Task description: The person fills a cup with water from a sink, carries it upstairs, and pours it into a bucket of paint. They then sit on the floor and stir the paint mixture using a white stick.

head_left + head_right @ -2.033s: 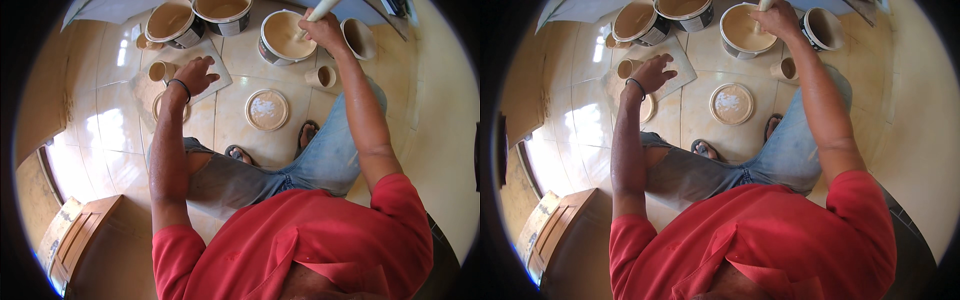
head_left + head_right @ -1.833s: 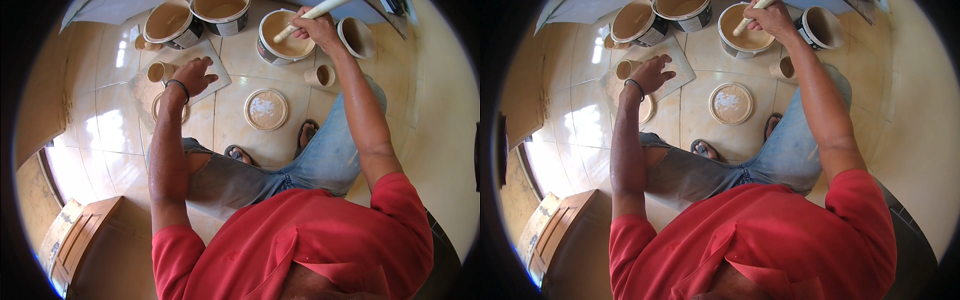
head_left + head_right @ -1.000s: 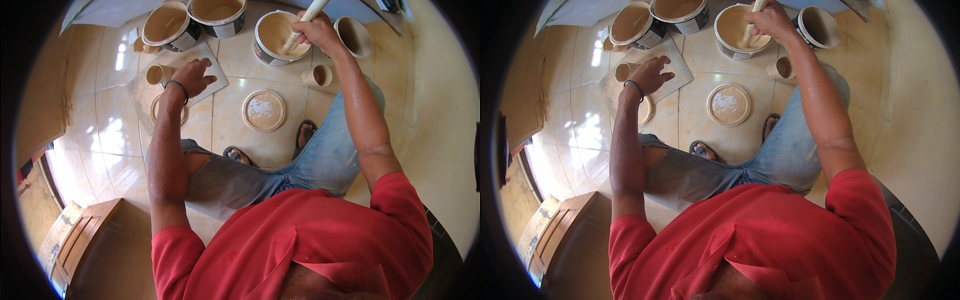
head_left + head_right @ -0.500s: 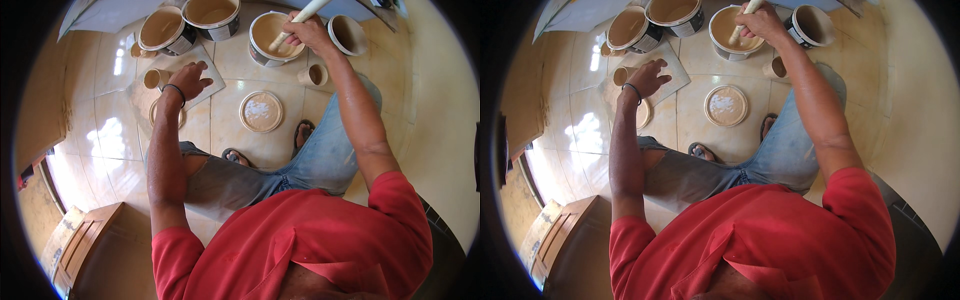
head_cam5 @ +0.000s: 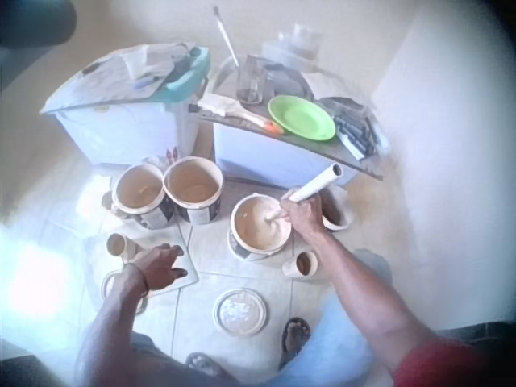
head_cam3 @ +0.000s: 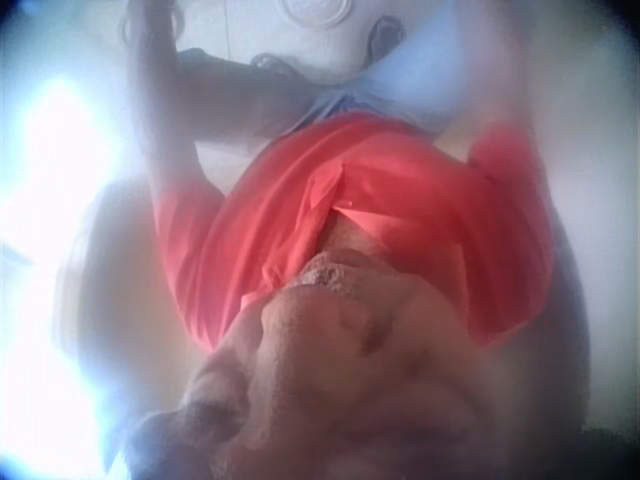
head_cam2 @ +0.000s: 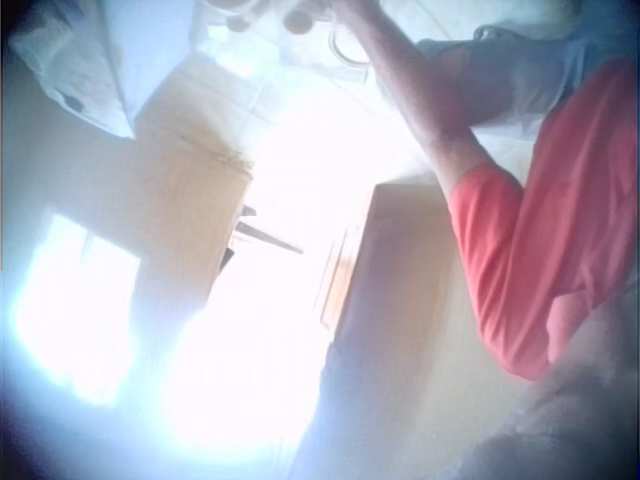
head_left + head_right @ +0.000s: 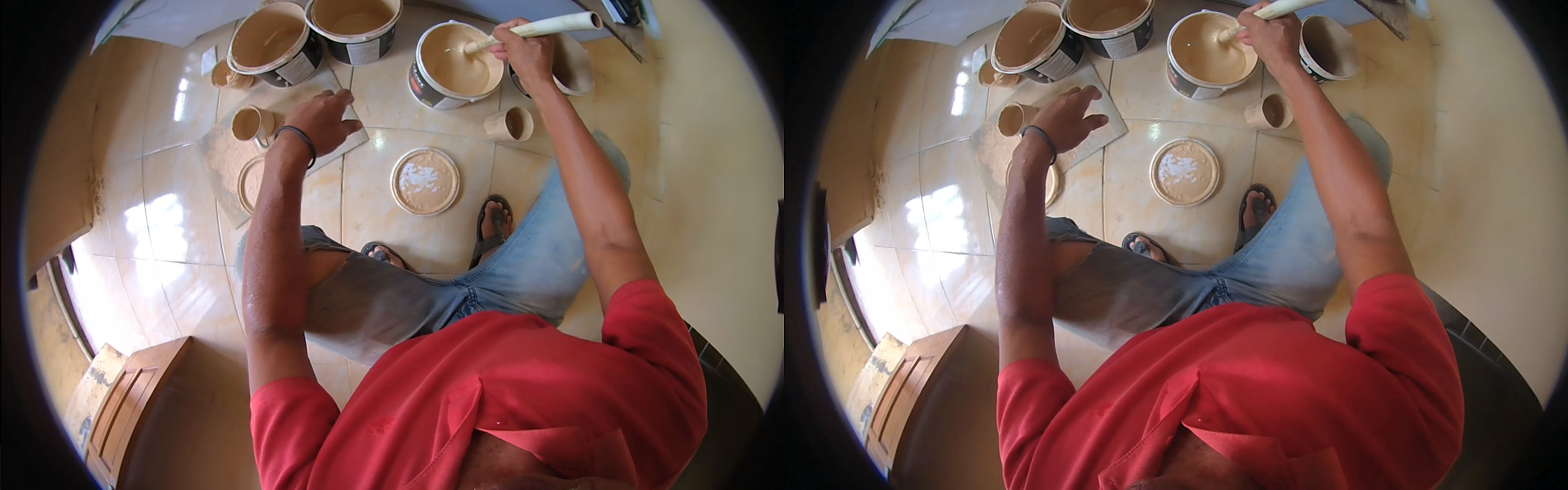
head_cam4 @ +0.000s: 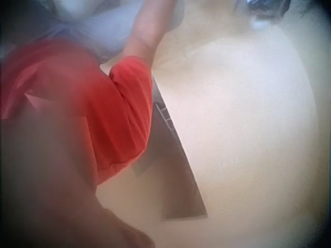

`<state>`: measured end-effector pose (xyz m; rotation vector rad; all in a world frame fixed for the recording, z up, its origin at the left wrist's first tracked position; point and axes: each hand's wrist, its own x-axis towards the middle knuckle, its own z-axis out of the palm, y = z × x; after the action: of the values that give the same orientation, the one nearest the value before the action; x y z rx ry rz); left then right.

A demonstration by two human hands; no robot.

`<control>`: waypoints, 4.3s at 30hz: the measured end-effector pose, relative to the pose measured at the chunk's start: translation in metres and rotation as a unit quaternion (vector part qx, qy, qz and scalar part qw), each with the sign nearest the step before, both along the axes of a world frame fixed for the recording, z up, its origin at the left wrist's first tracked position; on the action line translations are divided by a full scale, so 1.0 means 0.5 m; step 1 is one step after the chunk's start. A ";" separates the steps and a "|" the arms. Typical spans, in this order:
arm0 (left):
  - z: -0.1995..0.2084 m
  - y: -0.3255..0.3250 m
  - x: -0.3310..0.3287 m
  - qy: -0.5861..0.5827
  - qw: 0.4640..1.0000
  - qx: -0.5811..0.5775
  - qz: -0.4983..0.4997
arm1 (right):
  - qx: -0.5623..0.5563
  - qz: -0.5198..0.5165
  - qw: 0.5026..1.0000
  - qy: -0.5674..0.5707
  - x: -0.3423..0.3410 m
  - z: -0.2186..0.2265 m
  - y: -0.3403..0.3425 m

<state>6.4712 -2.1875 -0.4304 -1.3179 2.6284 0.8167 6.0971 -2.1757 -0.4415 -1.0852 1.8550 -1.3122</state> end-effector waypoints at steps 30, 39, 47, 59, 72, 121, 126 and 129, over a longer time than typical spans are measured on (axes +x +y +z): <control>-0.143 -0.106 -0.198 0.382 0.864 0.267 0.188 | -0.206 -0.040 0.942 -0.263 0.101 -0.047 0.028; -0.202 -0.276 -0.405 0.362 0.849 0.332 0.195 | -0.199 -0.113 0.954 -0.194 0.039 -0.001 0.080; -0.248 -0.276 -0.384 0.348 0.876 0.247 0.222 | -0.304 -0.154 0.925 -0.169 0.011 -0.022 -0.003; -0.155 -0.031 -0.269 0.382 0.743 0.340 0.432 | -0.285 -0.066 0.903 -0.315 0.116 -0.034 0.024; -0.111 -0.022 -0.226 0.356 0.622 0.497 0.489 | -0.248 -0.111 0.957 -0.096 0.073 -0.004 0.090; -0.169 -0.049 -0.236 0.394 0.637 0.523 0.407 | -0.283 -0.145 0.935 -0.158 0.064 -0.054 0.068; -0.178 -0.054 -0.246 0.389 0.631 0.532 0.410 | -0.272 -0.081 0.909 -0.304 0.131 -0.066 0.041; -0.165 -0.052 -0.239 0.373 0.648 0.525 0.407 | -0.270 -0.039 0.944 -0.184 0.146 -0.076 0.108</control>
<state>6.3516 -2.2134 -0.5131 -1.7966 0.9147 2.8500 6.1701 -2.1216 -0.4793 -0.9388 1.3015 -1.9884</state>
